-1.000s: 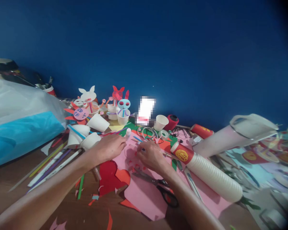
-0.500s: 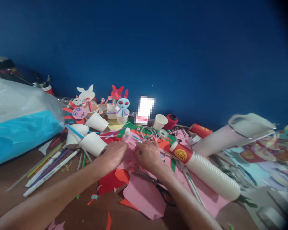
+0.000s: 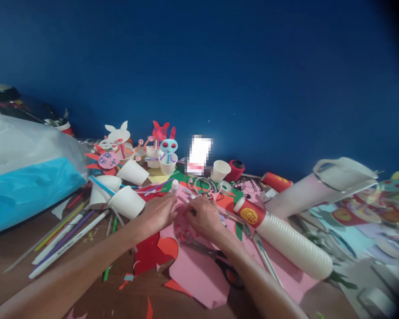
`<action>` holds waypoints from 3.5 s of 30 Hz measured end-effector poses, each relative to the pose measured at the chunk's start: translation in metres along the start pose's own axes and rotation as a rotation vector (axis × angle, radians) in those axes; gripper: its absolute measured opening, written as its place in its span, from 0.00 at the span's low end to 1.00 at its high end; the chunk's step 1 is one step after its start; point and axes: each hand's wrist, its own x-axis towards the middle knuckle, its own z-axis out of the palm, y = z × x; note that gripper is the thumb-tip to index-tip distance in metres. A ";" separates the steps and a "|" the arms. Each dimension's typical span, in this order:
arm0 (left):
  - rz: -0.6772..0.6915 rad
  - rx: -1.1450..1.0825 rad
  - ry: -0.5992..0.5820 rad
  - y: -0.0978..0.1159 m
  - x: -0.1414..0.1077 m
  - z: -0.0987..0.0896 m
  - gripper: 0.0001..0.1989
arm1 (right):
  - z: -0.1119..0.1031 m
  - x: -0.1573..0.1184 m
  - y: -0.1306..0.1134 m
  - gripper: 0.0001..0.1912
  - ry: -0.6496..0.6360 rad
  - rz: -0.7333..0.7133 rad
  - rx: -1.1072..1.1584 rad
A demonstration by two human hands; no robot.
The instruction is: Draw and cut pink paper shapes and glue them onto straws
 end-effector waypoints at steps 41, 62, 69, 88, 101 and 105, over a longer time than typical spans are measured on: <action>-0.046 -0.660 0.061 0.041 -0.003 -0.030 0.10 | -0.043 0.002 -0.006 0.06 0.180 0.046 0.773; -0.085 -0.745 0.031 0.042 -0.003 -0.028 0.09 | -0.038 -0.002 -0.009 0.05 0.263 -0.028 0.593; -0.097 -0.734 0.076 0.041 -0.002 -0.023 0.08 | -0.037 -0.003 -0.010 0.05 0.279 -0.048 0.570; -0.197 -0.884 0.108 0.038 0.003 -0.018 0.09 | -0.041 0.002 -0.001 0.12 0.022 0.124 1.038; -0.243 -0.913 0.110 0.048 0.000 -0.021 0.08 | -0.033 0.003 -0.003 0.10 0.118 0.045 0.843; -0.237 -0.938 0.102 0.046 0.001 -0.019 0.08 | -0.034 0.002 -0.004 0.10 0.123 0.030 0.832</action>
